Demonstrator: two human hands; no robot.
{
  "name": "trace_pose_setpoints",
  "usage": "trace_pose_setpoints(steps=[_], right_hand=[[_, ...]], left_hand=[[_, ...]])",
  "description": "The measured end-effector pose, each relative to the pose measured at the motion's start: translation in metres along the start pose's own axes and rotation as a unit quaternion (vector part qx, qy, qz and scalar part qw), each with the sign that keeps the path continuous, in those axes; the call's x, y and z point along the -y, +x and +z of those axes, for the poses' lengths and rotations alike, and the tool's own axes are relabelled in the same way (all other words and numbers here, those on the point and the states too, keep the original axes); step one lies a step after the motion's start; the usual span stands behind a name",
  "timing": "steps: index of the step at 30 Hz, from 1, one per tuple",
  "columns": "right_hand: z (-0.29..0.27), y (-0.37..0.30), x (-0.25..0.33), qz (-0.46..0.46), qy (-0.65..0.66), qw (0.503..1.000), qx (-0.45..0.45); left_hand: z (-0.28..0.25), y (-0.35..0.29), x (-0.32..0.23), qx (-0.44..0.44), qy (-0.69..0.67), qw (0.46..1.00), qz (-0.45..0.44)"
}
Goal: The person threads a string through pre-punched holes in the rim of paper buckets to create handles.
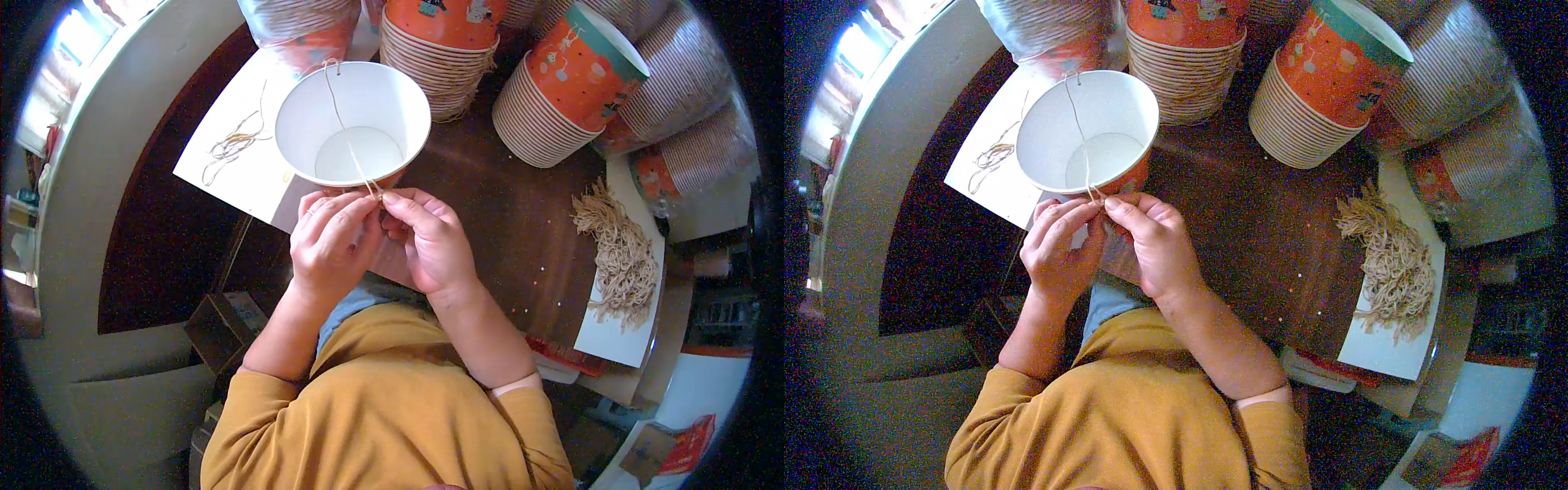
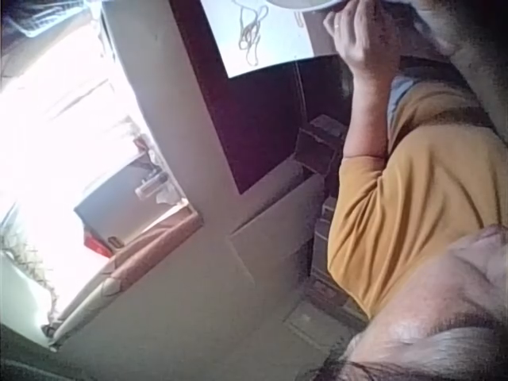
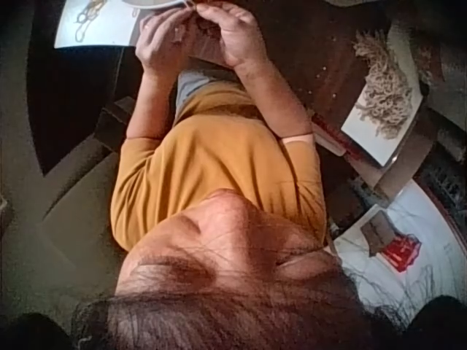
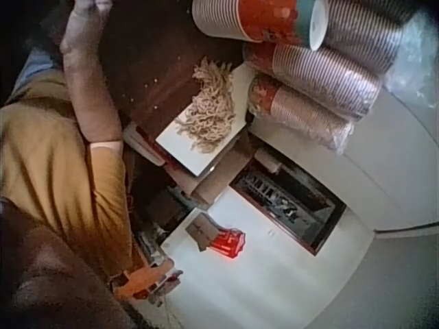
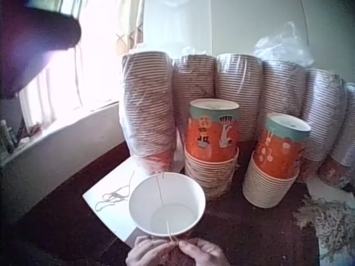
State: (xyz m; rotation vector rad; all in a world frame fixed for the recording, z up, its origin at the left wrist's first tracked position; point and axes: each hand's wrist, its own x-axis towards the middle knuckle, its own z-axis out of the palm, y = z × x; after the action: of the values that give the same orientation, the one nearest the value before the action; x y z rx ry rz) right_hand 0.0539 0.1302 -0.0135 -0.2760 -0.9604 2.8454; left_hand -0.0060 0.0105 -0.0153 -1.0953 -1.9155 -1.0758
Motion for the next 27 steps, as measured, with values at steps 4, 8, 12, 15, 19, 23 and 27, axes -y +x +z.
trace_pose_setpoints(steps=[4, 8, 12, 15, 19, 23, 27], right_hand=[[0.0, 0.003, 0.001, 0.016, -0.056, 0.998, -0.037], [-0.001, 0.008, 0.005, 0.045, -0.019, 0.999, -0.006], [0.004, 0.008, 0.003, 0.029, -0.044, 0.999, 0.008], [-0.008, 0.009, 0.007, 0.032, -0.098, 0.994, -0.026], [-0.01, 0.012, 0.008, 0.002, -0.143, 0.99, -0.006], [0.002, 0.007, 0.012, -0.011, -0.147, 0.989, 0.016], [-0.001, 0.006, 0.011, 0.008, -0.134, 0.991, 0.015]], left_hand=[[-0.003, -0.001, 0.002, 0.021, -0.009, 1.0, 0.001], [-0.002, -0.001, 0.001, 0.029, -0.047, 0.998, -0.029], [-0.003, -0.001, 0.0, 0.031, -0.111, 0.99, -0.078], [-0.005, -0.001, 0.0, 0.022, -0.13, 0.983, -0.126], [-0.003, -0.005, 0.001, 0.024, -0.138, 0.979, -0.146], [-0.001, 0.006, 0.004, 0.031, -0.047, 0.998, -0.002], [-0.001, 0.006, 0.002, 0.019, -0.028, 0.999, 0.004]])
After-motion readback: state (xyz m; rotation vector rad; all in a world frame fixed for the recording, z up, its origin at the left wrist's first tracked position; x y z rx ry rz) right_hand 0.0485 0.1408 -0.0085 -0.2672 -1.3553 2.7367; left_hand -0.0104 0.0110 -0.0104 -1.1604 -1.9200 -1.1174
